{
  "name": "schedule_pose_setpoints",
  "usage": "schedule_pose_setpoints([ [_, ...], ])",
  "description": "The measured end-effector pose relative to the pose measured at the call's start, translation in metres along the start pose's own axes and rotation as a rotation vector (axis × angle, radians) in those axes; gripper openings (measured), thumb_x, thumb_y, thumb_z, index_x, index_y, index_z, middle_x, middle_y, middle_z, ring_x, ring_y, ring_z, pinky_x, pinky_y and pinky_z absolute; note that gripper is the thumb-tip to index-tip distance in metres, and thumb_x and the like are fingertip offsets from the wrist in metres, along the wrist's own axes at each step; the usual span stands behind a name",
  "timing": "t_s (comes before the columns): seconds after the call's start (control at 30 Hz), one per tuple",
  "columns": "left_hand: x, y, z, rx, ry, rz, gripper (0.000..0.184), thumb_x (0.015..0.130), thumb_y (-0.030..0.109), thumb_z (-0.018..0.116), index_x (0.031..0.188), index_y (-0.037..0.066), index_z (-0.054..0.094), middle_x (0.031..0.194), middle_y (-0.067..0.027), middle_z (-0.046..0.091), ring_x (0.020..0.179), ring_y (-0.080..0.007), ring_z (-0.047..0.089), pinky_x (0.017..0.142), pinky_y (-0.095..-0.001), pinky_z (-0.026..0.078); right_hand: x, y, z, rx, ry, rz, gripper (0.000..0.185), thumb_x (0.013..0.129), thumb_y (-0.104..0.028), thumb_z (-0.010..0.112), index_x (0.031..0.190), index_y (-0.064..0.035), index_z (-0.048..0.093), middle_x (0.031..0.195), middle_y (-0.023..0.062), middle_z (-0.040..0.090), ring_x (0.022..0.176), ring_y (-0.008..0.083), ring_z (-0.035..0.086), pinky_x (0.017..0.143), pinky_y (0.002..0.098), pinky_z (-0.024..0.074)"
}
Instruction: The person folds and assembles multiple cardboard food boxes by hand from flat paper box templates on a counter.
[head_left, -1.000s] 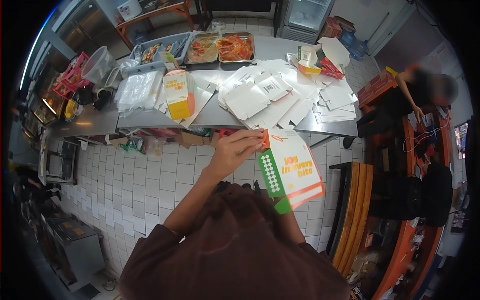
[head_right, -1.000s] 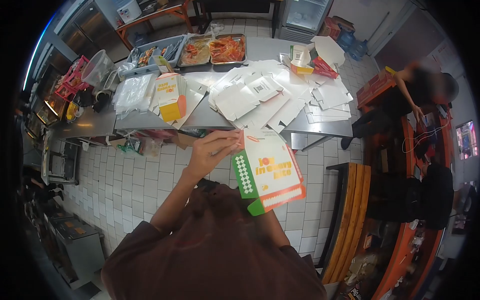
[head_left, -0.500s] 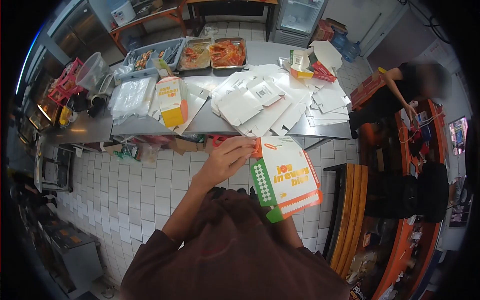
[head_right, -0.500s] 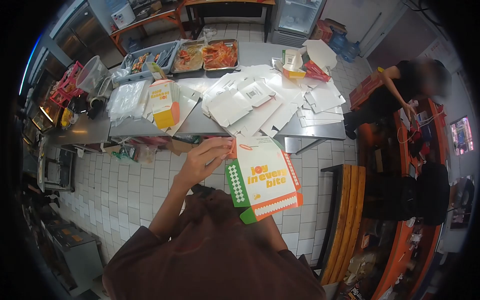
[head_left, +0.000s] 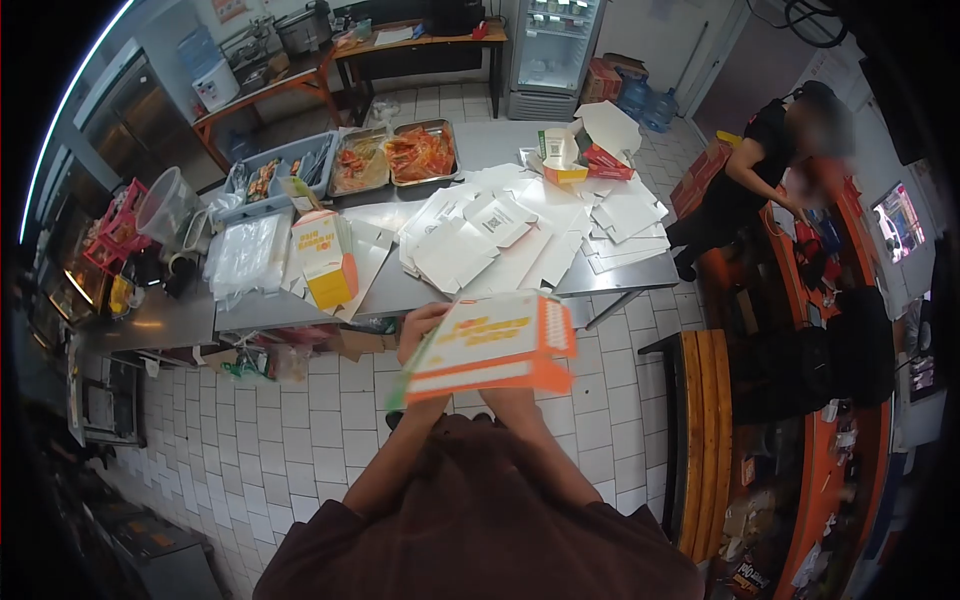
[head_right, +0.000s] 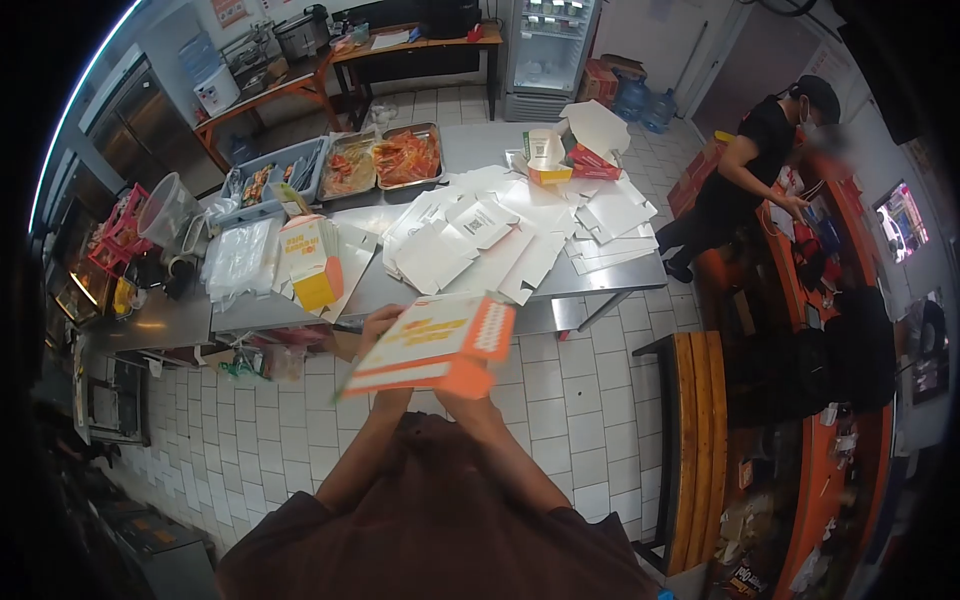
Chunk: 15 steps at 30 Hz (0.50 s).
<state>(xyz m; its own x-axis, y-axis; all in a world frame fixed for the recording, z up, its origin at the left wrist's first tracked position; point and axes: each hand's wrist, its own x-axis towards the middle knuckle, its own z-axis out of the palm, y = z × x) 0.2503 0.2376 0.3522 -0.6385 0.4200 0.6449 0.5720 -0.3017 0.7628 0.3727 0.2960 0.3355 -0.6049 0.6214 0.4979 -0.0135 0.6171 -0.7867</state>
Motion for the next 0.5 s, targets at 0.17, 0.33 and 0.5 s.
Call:
schedule_pose_setpoints([
  [0.17,0.010,-0.019,-0.005,-0.196,0.179,-0.320,0.021,0.091,0.005,0.071,0.108,-0.004,0.063,0.098,-0.0110,0.070,0.088,-0.0156,0.067,0.080,-0.0295,0.053,0.013,-0.048,-0.013,-0.184,0.226,-0.292,0.038,0.083,-0.003,0.072,0.120,-0.0013,0.064,0.125,0.0185,0.061,0.113,0.0389,0.059,0.100,0.0482,0.0461],
  [0.33,0.011,-0.041,-0.013,-0.302,0.206,-0.610,0.012,0.090,-0.003,0.069,0.100,-0.002,0.062,0.089,-0.0060,0.070,0.077,-0.0109,0.066,0.070,-0.0242,0.052,0.041,-0.053,-0.026,0.045,0.307,0.038,0.071,0.090,0.001,0.063,0.153,-0.0014,0.031,0.149,0.0273,0.044,0.139,0.0395,0.043,0.113,0.0461,0.0361],
  [0.5,-0.001,-0.017,0.005,-0.280,0.248,-0.475,0.026,0.090,0.002,0.073,0.112,-0.002,0.059,0.108,-0.0073,0.066,0.098,-0.0138,0.064,0.083,-0.0290,0.051,0.030,0.008,-0.006,0.423,0.127,0.243,0.076,0.092,0.013,0.047,0.158,-0.0022,0.013,0.152,0.0271,0.041,0.142,0.0339,0.042,0.117,0.0424,0.0334],
])
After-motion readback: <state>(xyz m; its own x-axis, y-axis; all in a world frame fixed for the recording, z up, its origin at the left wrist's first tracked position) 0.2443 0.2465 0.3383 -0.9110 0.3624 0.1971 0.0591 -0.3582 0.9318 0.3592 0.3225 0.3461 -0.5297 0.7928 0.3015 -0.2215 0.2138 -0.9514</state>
